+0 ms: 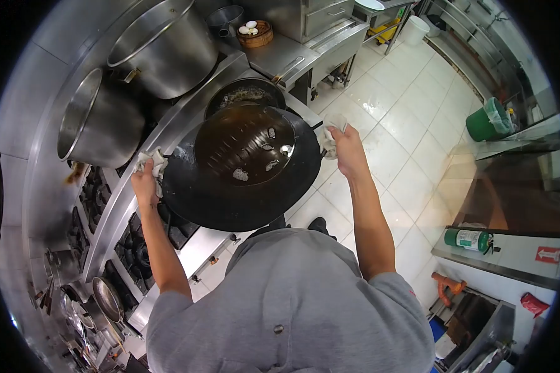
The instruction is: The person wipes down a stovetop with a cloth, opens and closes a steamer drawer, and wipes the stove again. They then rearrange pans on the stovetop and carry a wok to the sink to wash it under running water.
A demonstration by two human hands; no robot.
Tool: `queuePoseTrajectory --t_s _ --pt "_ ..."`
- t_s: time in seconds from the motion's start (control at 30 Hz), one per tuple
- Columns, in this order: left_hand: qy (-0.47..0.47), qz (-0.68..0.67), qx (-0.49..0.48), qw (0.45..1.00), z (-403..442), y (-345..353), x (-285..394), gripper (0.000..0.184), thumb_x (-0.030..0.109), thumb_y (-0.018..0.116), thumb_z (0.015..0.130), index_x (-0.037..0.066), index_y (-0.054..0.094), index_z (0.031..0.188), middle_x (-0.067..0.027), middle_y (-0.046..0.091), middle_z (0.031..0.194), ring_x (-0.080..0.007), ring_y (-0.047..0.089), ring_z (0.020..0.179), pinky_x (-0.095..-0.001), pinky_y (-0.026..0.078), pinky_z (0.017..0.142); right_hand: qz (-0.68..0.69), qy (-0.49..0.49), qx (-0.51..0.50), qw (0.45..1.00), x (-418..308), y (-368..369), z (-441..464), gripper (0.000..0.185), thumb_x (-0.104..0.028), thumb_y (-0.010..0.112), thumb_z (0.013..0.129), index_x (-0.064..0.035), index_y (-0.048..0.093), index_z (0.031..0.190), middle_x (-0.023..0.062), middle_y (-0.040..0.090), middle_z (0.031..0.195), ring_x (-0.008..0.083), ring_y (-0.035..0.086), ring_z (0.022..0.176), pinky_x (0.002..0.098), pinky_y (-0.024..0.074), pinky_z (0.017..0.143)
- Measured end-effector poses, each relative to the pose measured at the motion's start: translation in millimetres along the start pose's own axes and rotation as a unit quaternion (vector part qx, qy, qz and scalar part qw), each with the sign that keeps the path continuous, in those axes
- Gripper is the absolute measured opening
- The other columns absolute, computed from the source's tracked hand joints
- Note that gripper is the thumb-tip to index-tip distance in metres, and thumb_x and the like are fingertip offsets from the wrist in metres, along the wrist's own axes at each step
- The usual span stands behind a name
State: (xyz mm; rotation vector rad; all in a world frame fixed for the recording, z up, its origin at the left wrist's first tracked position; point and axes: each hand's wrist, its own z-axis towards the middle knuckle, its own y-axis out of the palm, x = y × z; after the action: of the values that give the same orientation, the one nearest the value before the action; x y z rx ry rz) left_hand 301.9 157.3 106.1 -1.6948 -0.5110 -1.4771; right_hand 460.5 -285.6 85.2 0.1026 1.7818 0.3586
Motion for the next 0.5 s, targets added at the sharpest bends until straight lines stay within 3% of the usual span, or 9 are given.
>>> queuePoseTrajectory --t_s 0.33,0.4,0.5 --pt "0.008 -0.013 0.018 1.0 8.0 0.3 -6.9 0.03 0.02 0.063 0.086 -0.008 0.063 0.075 -0.0043 0.059 0.067 -0.0105 0.05 0.058 -0.0284 0.04 0.052 0.009 0.011 0.011 1.0 -8.3 -0.6 -4.0 0.019 -0.008 0.047 0.091 0.0022 0.058 0.103 0.0082 0.064 0.092 0.0149 0.06 0.078 0.0279 0.0479 0.067" --pt "-0.009 0.017 0.01 1.0 15.2 -3.3 -13.2 0.024 0.016 0.061 0.085 -0.008 0.064 0.086 -0.0091 0.065 0.077 -0.016 0.061 0.064 -0.0275 0.047 0.058 0.015 0.008 0.01 1.0 -11.8 1.6 -4.8 0.018 -0.008 0.047 0.091 0.0025 0.058 0.102 0.0081 0.064 0.09 0.015 0.061 0.077 0.0281 0.0479 0.067" --pt "0.013 -0.018 -0.004 1.0 20.3 -2.9 -18.1 0.023 0.016 0.06 0.086 -0.006 0.065 0.087 -0.0091 0.065 0.079 -0.017 0.062 0.066 -0.0282 0.048 0.059 -0.001 0.024 0.027 0.999 -12.4 0.1 -3.9 0.019 -0.009 0.048 0.091 0.0028 0.059 0.101 0.0079 0.064 0.088 0.015 0.061 0.076 0.0286 0.048 0.066"
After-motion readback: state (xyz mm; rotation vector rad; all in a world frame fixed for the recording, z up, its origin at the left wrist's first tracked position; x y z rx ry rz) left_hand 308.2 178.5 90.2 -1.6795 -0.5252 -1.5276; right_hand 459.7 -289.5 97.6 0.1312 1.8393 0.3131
